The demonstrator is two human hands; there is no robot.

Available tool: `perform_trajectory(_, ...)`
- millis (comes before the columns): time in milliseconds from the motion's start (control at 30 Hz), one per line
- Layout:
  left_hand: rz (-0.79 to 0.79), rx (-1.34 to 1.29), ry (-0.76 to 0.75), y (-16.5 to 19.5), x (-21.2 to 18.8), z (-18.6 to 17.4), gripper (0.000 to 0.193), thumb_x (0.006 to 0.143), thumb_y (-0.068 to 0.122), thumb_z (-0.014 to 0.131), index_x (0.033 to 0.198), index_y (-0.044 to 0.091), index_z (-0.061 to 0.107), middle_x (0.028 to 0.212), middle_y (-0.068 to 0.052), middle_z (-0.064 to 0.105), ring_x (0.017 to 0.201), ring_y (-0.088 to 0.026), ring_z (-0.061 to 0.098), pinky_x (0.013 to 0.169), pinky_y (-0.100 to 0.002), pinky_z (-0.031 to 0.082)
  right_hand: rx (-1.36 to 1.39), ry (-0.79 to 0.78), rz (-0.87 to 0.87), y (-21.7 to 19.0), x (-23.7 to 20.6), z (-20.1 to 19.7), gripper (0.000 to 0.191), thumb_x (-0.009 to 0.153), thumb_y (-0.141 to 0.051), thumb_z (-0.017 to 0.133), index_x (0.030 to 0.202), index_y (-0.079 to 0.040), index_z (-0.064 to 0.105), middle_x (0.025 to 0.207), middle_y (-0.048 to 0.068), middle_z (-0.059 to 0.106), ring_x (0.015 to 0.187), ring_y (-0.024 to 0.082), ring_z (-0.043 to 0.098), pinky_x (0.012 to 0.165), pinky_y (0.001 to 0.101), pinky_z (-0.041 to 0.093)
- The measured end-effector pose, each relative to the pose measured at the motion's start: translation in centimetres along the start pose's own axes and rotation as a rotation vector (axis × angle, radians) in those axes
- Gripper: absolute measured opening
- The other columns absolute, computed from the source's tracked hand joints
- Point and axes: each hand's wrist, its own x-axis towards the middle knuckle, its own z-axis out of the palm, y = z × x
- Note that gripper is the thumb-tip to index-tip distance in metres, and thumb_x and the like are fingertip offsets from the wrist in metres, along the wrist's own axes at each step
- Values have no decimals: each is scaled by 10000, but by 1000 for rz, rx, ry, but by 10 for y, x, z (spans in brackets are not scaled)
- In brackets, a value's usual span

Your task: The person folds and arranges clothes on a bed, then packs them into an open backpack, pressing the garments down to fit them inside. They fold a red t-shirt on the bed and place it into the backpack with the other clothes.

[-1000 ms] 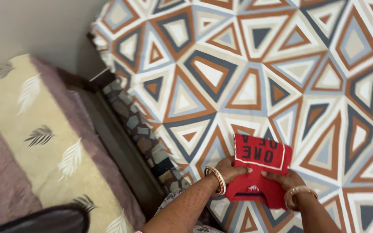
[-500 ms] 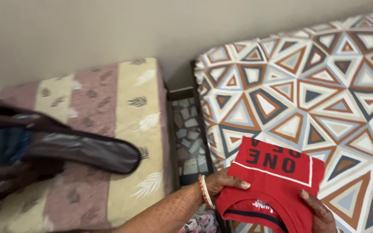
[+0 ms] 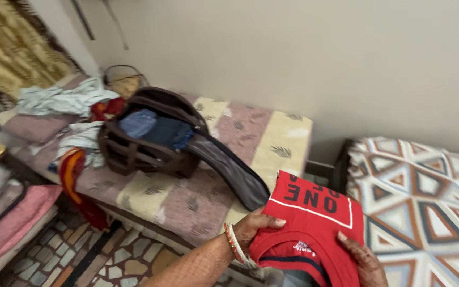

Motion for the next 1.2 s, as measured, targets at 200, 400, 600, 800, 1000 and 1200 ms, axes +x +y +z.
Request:
perform_trajectory(200, 128, -52, 69, 82, -99, -72, 681, 902, 72, 647, 1540, 4, 418, 1437, -211, 575, 1268, -329, 629, 1075, -471, 548, -95, -85, 21, 84, 89, 71, 495, 940, -231, 625, 1297, 112, 634, 1327, 240, 662, 1235, 325, 613, 1081, 496, 452)
perform_trajectory(400, 281, -69, 195, 174, -215, -169, 759, 825, 40, 609, 1552, 55, 392, 1442, -183, 591, 1277, -308, 634, 1071, -444, 550, -205, -295, 28, 193, 146, 234, 427, 964, -181, 539, 1245, 109, 679, 1306, 206, 716, 1252, 291, 646, 1081, 430, 470)
perform_trajectory(600, 379, 43, 357, 254, -301, -264, 794, 798, 52, 573, 1564, 70, 364, 1436, -204, 588, 1230, -329, 651, 1032, -438, 567, -23, -361, 119, 286, 169, 398, 371, 980, -157, 541, 1240, 73, 671, 1226, 185, 727, 1116, 297, 674, 1016, 449, 512)
perform_trajectory(800, 454, 74, 303, 311, -320, -327, 832, 776, 49, 581, 1574, 47, 342, 1498, -156, 551, 1358, -268, 572, 1147, -400, 460, -38, -164, 178, 282, 174, 490, 310, 991, -153, 545, 1206, 28, 676, 1141, 164, 731, 1007, 309, 694, 882, 491, 563)
perform_trajectory(1000, 431, 258, 440, 357, -298, -396, 825, 753, 16, 612, 1547, 10, 390, 1439, -127, 585, 1311, -215, 576, 1114, -332, 449, 27, -68, 123, 314, 257, 508, 332, 1021, -216, 532, 1228, 10, 659, 1214, 152, 705, 1076, 293, 676, 943, 475, 550)
perform_trajectory(1200, 324, 475, 541, 430, -261, -488, 826, 765, -8, 610, 1561, 74, 402, 1408, -73, 588, 1226, -165, 571, 1048, -309, 464, 40, -84, 229, 388, 385, 523, 374, 1034, -255, 496, 1248, 4, 658, 1272, 160, 686, 1168, 315, 640, 1016, 486, 504)
